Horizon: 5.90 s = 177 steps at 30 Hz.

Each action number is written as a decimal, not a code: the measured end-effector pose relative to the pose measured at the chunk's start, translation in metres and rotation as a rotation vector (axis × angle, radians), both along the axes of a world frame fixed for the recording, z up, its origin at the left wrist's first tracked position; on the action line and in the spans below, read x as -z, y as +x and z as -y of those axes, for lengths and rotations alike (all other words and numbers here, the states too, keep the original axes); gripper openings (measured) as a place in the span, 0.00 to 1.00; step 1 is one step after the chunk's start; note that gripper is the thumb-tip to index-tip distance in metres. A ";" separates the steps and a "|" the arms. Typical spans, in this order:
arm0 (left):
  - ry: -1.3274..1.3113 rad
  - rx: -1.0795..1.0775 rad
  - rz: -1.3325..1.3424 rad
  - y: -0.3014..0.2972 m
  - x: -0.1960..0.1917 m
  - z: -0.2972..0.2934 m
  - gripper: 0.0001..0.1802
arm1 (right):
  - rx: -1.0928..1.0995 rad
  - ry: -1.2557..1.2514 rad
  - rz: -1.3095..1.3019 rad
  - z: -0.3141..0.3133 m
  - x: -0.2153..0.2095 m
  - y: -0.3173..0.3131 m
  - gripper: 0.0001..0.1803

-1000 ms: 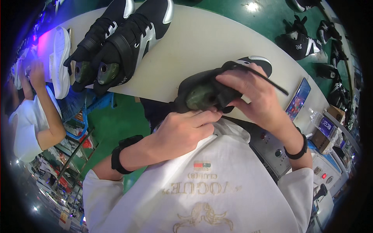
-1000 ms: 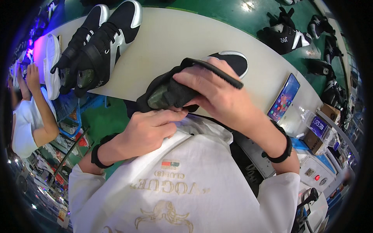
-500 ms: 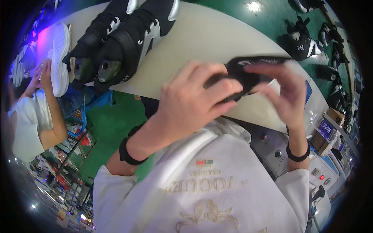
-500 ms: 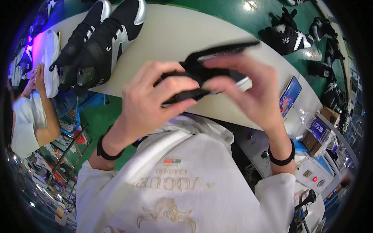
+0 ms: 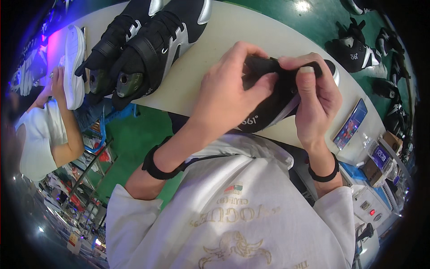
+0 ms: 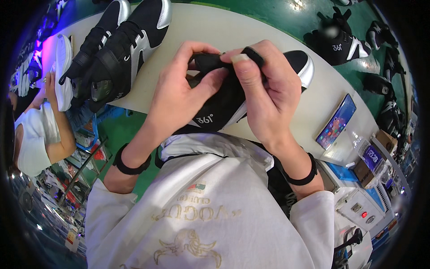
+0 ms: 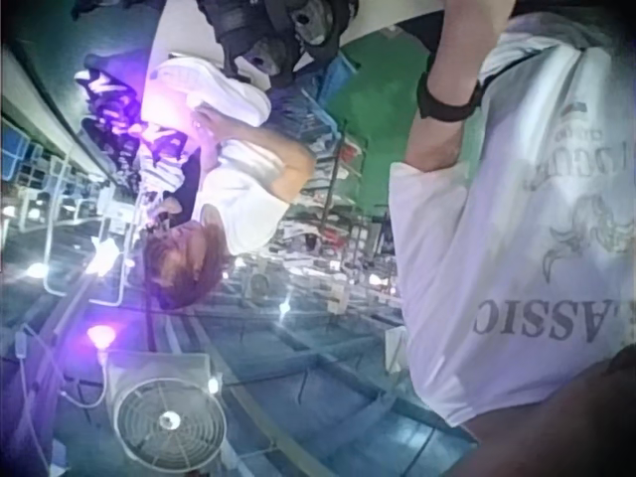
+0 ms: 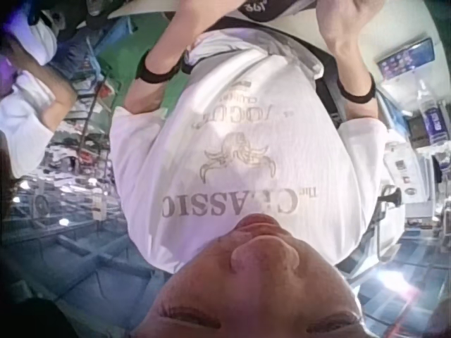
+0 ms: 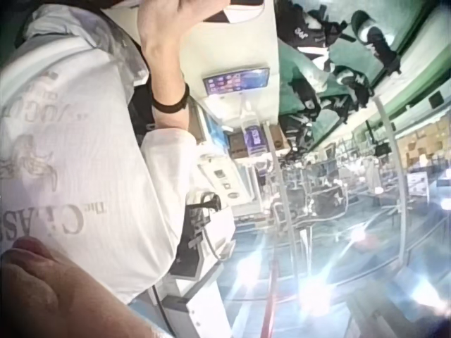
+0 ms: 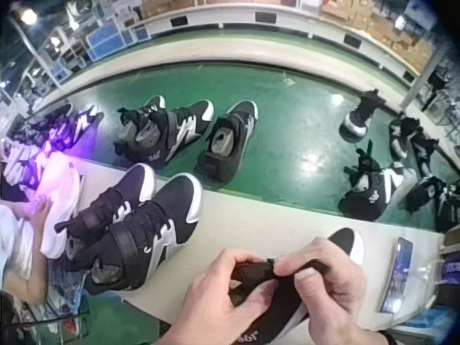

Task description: Inserting shoe lasts and organizing sneaker components on a factory assembly line.

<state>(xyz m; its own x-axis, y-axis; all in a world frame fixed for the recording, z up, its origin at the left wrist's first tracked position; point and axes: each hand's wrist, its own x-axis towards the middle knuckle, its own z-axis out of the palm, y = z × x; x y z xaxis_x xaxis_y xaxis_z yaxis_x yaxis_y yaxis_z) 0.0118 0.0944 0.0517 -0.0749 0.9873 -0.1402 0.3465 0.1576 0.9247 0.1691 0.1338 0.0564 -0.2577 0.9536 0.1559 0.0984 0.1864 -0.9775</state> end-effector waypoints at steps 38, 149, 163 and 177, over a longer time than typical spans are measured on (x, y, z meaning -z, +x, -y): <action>0.106 0.018 0.078 -0.001 0.055 0.058 0.09 | 0.461 0.292 1.492 -0.238 0.073 0.175 0.44; 0.524 0.316 -0.402 0.015 -0.006 0.035 0.29 | 0.110 -0.270 0.160 0.009 -0.023 0.122 0.14; 0.403 0.154 -0.184 0.003 -0.003 0.012 0.15 | -0.034 0.164 0.074 0.000 -0.005 0.030 0.14; -0.205 0.025 0.434 0.000 0.016 -0.016 0.16 | -0.129 0.245 0.039 -0.002 0.008 0.027 0.05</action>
<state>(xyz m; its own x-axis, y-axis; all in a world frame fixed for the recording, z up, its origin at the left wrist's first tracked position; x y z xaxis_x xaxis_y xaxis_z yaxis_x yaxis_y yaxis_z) 0.0115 0.1100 0.0357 0.0575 0.9367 -0.3453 -0.0589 0.3484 0.9355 0.1964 0.1361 0.0487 -0.3846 0.8477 0.3654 0.0949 0.4301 -0.8978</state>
